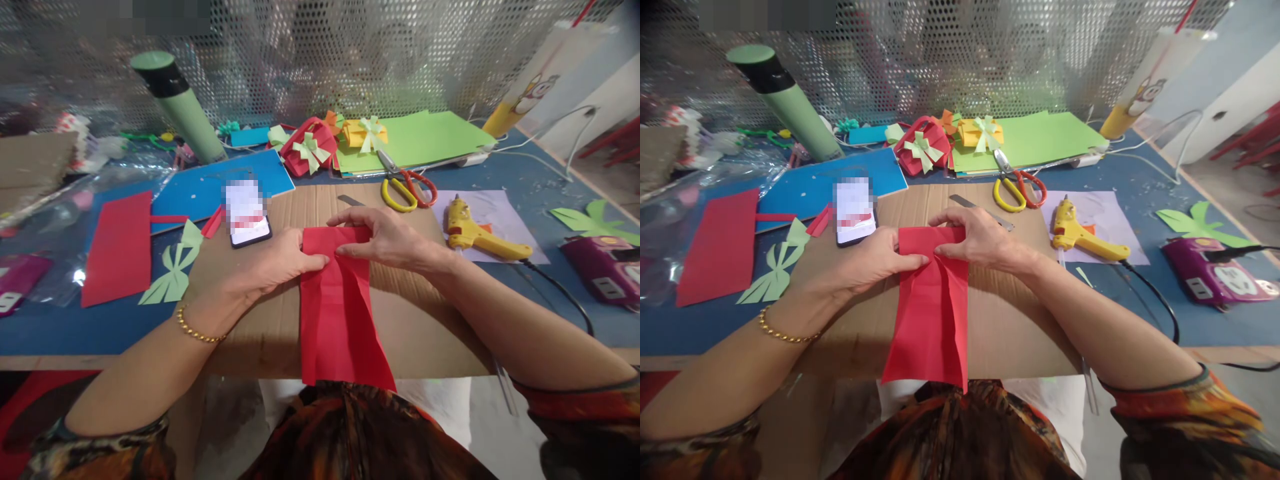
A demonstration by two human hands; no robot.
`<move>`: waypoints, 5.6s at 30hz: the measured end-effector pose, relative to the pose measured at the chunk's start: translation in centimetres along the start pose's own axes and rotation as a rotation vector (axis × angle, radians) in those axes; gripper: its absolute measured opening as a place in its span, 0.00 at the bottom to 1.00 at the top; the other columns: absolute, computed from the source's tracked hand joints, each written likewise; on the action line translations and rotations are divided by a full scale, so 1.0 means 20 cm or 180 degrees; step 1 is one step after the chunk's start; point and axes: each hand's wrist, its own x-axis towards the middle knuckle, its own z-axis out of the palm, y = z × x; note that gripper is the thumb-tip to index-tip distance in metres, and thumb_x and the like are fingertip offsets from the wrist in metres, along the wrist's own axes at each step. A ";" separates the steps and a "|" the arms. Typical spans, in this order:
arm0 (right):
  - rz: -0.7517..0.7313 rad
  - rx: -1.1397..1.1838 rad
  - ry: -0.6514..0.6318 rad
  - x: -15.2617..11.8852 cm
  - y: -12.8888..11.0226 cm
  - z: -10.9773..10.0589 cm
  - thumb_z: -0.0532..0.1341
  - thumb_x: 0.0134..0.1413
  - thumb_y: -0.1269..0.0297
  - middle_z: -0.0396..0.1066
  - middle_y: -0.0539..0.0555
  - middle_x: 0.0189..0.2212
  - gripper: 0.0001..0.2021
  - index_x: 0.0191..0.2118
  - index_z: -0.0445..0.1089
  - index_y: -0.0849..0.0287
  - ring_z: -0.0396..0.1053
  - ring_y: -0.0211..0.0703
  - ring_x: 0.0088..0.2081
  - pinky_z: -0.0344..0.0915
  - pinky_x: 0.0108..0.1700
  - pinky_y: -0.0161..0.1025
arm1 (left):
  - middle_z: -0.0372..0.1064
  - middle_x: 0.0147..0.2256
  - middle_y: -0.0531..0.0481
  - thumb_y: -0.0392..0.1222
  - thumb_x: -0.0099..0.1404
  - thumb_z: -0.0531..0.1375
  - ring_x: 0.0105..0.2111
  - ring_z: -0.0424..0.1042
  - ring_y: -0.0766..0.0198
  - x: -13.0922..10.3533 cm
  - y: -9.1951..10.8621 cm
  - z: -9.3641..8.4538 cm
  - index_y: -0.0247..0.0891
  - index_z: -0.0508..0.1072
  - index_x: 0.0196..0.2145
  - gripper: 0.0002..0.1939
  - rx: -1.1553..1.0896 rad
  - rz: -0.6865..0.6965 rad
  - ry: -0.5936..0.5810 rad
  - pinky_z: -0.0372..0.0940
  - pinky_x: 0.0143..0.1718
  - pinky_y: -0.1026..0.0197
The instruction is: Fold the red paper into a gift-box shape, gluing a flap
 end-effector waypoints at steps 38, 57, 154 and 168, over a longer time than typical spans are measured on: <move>-0.0422 -0.0697 0.0023 -0.04 -0.07 0.03 0.61 0.52 0.65 0.65 0.47 0.25 0.04 0.30 0.66 0.57 0.60 0.36 0.28 0.53 0.33 0.38 | 0.77 0.31 0.49 0.32 0.57 0.68 0.31 0.76 0.64 0.02 0.00 0.01 0.34 0.75 0.30 0.04 -0.0923 -0.0173 -0.0185 0.70 0.37 0.60; -0.0777 -0.0970 0.0061 -0.05 -0.03 0.07 0.61 0.55 0.67 0.71 0.51 0.29 0.02 0.32 0.71 0.57 0.62 0.38 0.30 0.53 0.33 0.38 | 0.80 0.50 0.39 0.32 0.54 0.73 0.43 0.81 0.55 -0.02 0.02 -0.03 0.42 0.52 0.77 0.58 -0.0551 -0.0102 -0.0247 0.75 0.42 0.58; -0.2086 -0.1848 -0.0266 -0.09 -0.07 0.05 0.56 0.73 0.70 0.73 0.53 0.38 0.12 0.39 0.76 0.58 0.63 0.40 0.35 0.49 0.43 0.44 | 0.70 0.41 0.51 0.31 0.50 0.62 0.42 0.69 0.60 0.00 0.02 -0.08 0.39 0.73 0.46 0.23 0.0375 0.0681 -0.1266 0.64 0.38 0.62; -0.2148 -0.1940 -0.0289 -0.09 -0.07 0.04 0.55 0.73 0.71 0.73 0.53 0.37 0.12 0.40 0.75 0.58 0.64 0.41 0.36 0.48 0.42 0.44 | 0.74 0.47 0.48 0.28 0.47 0.60 0.55 0.71 0.52 0.01 0.03 -0.13 0.39 0.76 0.50 0.30 0.0096 0.0647 -0.1628 0.68 0.50 0.56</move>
